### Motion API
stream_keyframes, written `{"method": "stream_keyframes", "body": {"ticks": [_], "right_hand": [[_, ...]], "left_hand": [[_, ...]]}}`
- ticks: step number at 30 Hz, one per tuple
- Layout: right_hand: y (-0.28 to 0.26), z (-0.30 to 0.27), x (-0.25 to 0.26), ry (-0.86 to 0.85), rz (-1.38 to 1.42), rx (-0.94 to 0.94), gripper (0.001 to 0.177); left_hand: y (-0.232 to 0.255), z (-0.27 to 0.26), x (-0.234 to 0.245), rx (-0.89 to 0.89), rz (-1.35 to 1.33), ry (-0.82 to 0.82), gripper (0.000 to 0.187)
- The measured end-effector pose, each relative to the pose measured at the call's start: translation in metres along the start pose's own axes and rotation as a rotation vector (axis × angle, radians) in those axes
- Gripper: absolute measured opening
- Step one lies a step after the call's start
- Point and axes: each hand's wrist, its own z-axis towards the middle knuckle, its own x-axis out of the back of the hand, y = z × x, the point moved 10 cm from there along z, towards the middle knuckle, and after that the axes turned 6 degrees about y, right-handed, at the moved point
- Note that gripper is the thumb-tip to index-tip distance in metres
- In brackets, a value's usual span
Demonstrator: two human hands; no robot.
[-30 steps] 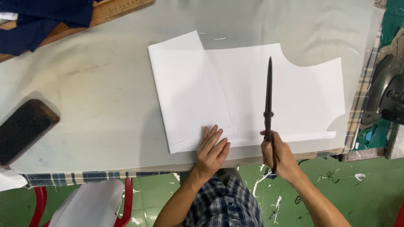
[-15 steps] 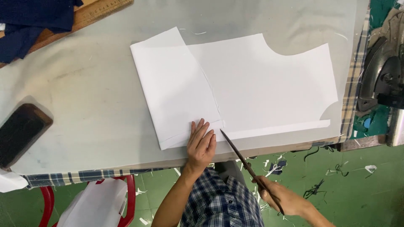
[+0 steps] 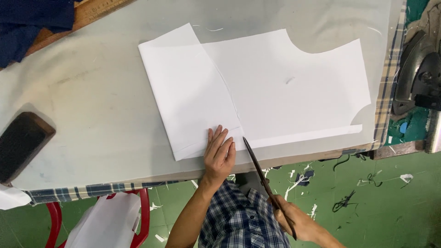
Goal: The person cuts a large piece of white fabric using shears, then measures and marks it with a ruler and chalk. They fold the fabric, iron it with a steam iron, and trim the edges to create a finished strip.
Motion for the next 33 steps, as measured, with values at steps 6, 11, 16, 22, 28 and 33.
{"method": "stream_keyframes", "body": {"ticks": [6,11,16,22,28,33], "right_hand": [[-0.050,0.005,0.001,-0.056,0.145,0.033,0.068],[-0.072,0.001,0.006,-0.031,0.009,0.055,0.074],[-0.058,-0.002,0.020,0.042,0.041,0.060,0.084],[-0.093,0.020,0.102,0.306,-0.082,0.303,0.077],[-0.204,0.040,0.249,0.791,-0.328,0.269,0.067],[-0.280,0.075,0.321,0.930,-0.696,0.318,0.068]], "left_hand": [[0.003,-0.001,-0.007,-0.034,0.137,-0.101,0.021],[-0.005,-0.011,-0.018,0.020,0.409,-0.304,0.048],[0.005,0.004,-0.016,-0.097,0.548,-0.270,0.043],[0.018,0.013,-0.006,-0.233,0.593,-0.120,0.018],[0.013,-0.004,0.001,-0.203,0.565,-0.097,0.024],[0.007,-0.013,-0.011,-0.138,0.642,-0.105,0.021]]}}
